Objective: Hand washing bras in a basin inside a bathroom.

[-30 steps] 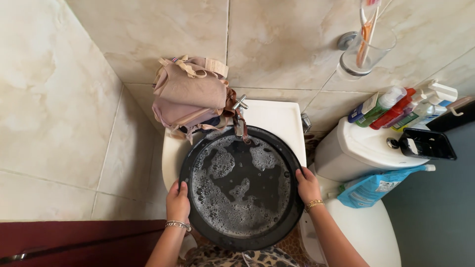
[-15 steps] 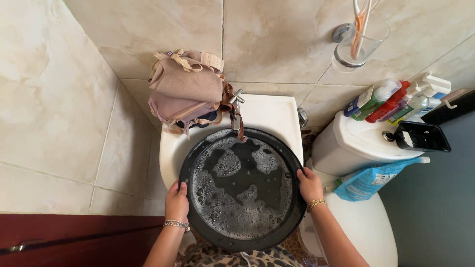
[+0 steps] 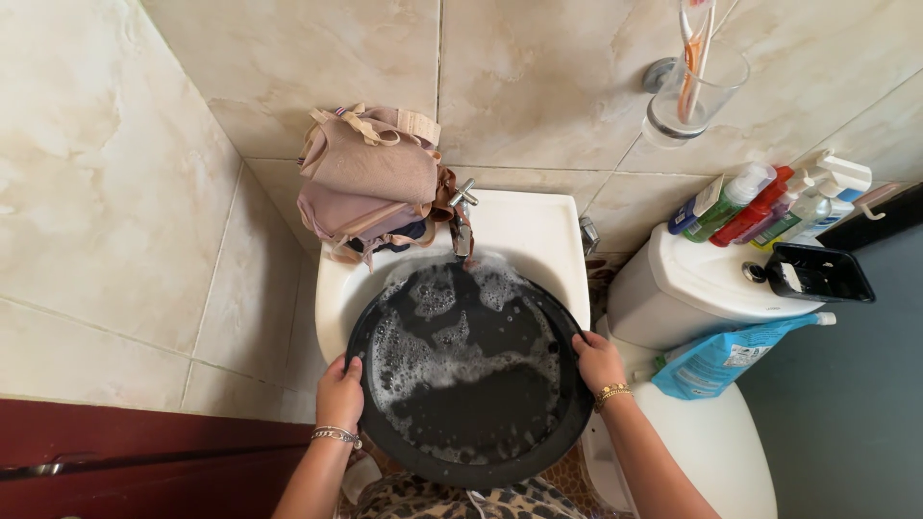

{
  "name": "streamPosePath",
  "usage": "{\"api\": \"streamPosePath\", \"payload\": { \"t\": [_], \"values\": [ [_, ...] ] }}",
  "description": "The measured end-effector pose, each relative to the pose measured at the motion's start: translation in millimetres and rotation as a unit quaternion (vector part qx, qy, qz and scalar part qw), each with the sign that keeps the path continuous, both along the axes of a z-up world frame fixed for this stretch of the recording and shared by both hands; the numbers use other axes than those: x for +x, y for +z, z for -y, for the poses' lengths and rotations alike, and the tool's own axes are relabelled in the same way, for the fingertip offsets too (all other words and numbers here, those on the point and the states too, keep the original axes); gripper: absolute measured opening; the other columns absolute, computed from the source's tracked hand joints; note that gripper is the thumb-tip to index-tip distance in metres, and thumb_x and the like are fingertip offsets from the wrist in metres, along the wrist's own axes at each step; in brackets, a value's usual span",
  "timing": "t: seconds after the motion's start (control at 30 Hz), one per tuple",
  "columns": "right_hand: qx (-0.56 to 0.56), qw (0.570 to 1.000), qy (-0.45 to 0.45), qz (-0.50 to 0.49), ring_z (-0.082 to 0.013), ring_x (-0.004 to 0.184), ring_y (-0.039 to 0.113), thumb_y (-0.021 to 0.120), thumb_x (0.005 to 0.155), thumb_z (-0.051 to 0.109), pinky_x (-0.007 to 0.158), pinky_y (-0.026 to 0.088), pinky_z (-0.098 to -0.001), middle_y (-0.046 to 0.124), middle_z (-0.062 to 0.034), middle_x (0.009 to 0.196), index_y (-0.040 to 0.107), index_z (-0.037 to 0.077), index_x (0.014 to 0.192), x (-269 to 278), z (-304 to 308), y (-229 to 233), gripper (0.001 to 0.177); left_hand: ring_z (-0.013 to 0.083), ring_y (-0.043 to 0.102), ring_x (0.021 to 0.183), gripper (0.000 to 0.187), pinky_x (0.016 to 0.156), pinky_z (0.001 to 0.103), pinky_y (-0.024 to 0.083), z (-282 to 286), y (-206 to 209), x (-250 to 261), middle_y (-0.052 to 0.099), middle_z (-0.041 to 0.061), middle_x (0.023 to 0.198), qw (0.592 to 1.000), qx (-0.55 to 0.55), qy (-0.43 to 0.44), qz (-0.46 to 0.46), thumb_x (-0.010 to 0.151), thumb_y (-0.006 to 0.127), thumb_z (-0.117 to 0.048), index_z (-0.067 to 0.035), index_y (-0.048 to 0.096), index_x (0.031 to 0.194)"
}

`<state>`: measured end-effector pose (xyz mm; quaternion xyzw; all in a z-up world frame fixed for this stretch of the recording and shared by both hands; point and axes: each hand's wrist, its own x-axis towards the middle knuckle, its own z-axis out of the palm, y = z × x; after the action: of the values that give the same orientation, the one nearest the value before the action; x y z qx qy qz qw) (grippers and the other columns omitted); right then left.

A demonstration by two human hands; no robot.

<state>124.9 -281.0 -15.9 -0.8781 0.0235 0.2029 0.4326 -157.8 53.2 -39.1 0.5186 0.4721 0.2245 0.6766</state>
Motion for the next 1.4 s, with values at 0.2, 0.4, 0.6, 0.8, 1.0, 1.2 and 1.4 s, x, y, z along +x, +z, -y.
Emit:
{"api": "streamPosePath", "payload": {
  "t": [0.2, 0.4, 0.6, 0.8, 1.0, 1.2, 1.4],
  "values": [
    [0.000, 1.000, 0.000, 0.008, -0.0152, 0.072, 0.063, 0.064, 0.096, 0.029, 0.072, 0.050, -0.0331, 0.073, -0.0059, 0.079, 0.075, 0.004, 0.114, -1.0, 0.4, 1.9, 0.033, 0.0149, 0.065, 0.094, 0.032, 0.088, 0.028, 0.048, -3.2, 3.6, -1.4, 0.075, 0.008, 0.108, 1.000, 0.002, -0.021, -0.016, 0.103, 0.054, -0.014, 0.001, 0.068, 0.127],
    [0.026, 1.000, -0.002, 0.014, -0.0146, 0.077, 0.065, 0.064, 0.096, 0.028, 0.076, 0.051, -0.0323, 0.076, -0.0061, 0.083, 0.075, 0.002, 0.113, -3.5, 0.3, 3.2, 0.033, 0.0146, 0.065, 0.094, 0.032, 0.088, 0.028, 0.049, -2.6, 5.9, -1.0, 0.075, 0.009, 0.109, 1.000, -0.014, -0.014, 0.003, 0.103, 0.053, -0.013, 0.001, 0.067, 0.128],
    [0.050, 0.999, -0.009, -0.016, -0.0139, 0.077, 0.065, 0.064, 0.096, 0.027, 0.076, 0.051, -0.0315, 0.076, -0.0049, 0.085, 0.075, 0.001, 0.114, -0.8, 0.3, 4.0, 0.033, 0.0154, 0.066, 0.093, 0.031, 0.087, 0.029, 0.050, -3.1, 11.4, 0.2, 0.075, 0.009, 0.107, 1.000, -0.018, -0.018, -0.005, 0.103, 0.053, -0.015, 0.001, 0.068, 0.125],
    [0.056, 0.998, -0.010, -0.024, -0.0134, 0.070, 0.059, 0.065, 0.096, 0.026, 0.069, 0.049, -0.0322, 0.072, -0.0040, 0.081, 0.075, 0.000, 0.115, 6.9, 8.0, -9.2, 0.033, 0.0154, 0.062, 0.088, 0.030, 0.083, 0.029, 0.048, -3.7, 10.7, 2.2, 0.075, 0.008, 0.102, 0.999, 0.004, -0.034, -0.034, 0.103, 0.055, -0.017, 0.002, 0.069, 0.122],
    [0.013, 1.000, 0.006, 0.014, -0.0147, 0.068, 0.058, 0.065, 0.096, 0.026, 0.068, 0.048, -0.0324, 0.070, -0.0066, 0.078, 0.073, 0.000, 0.115, 8.5, 18.0, -0.5, 0.034, 0.0158, 0.063, 0.089, 0.029, 0.083, 0.030, 0.049, -7.8, -25.4, 6.8, 0.075, 0.009, 0.100, 0.998, 0.017, -0.050, -0.024, 0.103, 0.057, -0.017, 0.004, 0.071, 0.117],
    [0.020, 0.998, 0.004, 0.055, -0.0144, 0.074, 0.063, 0.064, 0.094, 0.025, 0.074, 0.049, -0.0312, 0.074, -0.0053, 0.080, 0.074, 0.000, 0.110, 2.7, 27.1, 19.0, 0.031, 0.0166, 0.066, 0.092, 0.029, 0.086, 0.030, 0.050, -0.5, -36.7, 13.9, 0.076, 0.008, 0.105, 0.998, -0.035, -0.047, 0.006, 0.102, 0.055, -0.016, 0.001, 0.071, 0.120],
    [0.019, 0.998, -0.029, 0.058, -0.0153, 0.073, 0.060, 0.065, 0.096, 0.024, 0.073, 0.049, -0.0318, 0.072, -0.0074, 0.079, 0.074, -0.001, 0.109, -7.0, 29.5, 35.8, 0.029, 0.0167, 0.067, 0.094, 0.030, 0.088, 0.031, 0.050, 8.9, -19.2, 19.5, 0.076, 0.009, 0.108, 0.998, -0.048, -0.048, 0.006, 0.103, 0.054, -0.017, 0.001, 0.069, 0.122]
  ]
}}
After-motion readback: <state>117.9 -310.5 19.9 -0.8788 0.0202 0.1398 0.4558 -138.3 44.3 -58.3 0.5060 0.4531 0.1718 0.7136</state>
